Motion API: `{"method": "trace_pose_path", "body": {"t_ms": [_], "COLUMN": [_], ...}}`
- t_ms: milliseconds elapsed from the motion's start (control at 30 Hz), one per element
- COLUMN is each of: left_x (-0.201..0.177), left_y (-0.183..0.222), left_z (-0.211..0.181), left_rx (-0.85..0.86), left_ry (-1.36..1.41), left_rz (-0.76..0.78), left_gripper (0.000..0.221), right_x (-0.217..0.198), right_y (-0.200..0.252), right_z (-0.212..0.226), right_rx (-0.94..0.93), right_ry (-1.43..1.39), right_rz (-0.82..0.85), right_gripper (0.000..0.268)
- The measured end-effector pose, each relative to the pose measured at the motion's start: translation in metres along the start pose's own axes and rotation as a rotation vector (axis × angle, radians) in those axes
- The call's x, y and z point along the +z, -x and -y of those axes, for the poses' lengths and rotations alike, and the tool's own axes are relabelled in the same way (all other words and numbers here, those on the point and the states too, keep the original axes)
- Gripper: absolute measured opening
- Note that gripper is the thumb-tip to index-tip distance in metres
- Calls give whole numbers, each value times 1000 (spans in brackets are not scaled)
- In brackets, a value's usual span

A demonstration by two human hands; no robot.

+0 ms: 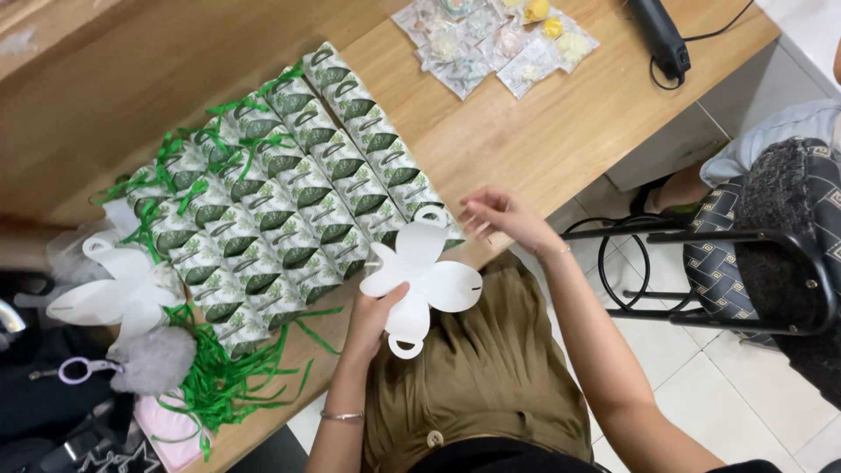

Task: The person takes white paper boxes, places small bagged items inside, and folds the boxes closed.

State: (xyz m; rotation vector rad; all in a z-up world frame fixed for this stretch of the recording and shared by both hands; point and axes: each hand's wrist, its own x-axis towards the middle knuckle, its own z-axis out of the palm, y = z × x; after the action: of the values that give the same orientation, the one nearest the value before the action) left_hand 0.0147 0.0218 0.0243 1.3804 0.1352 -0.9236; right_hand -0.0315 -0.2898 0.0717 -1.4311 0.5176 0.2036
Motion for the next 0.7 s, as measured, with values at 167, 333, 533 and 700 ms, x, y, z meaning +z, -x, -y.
{"method": "trace_pose_path", "body": {"t_ms": [167, 333, 533, 700], "left_x": [-15, -29, -43, -73], "left_y": [2, 4, -2, -22], "left_z": [-8, -18, 3, 70], "left_rx": [40, -19, -146, 16], "left_ry": [8, -43, -42, -62], "left_rz": [-135, -259, -382, -338], "left_gripper": [31, 30, 31, 31], "right_x": [-74, -119, -138, -144], "right_y": [-107, -236, -345, -392], "right_z": [18, 45, 57, 31], "right_rx": [-108, -385, -331, -110], "right_ry": [139, 575, 742, 686], "right_rz": [-278, -514, -558, -668], "right_gripper": [35, 41, 69, 97]}}
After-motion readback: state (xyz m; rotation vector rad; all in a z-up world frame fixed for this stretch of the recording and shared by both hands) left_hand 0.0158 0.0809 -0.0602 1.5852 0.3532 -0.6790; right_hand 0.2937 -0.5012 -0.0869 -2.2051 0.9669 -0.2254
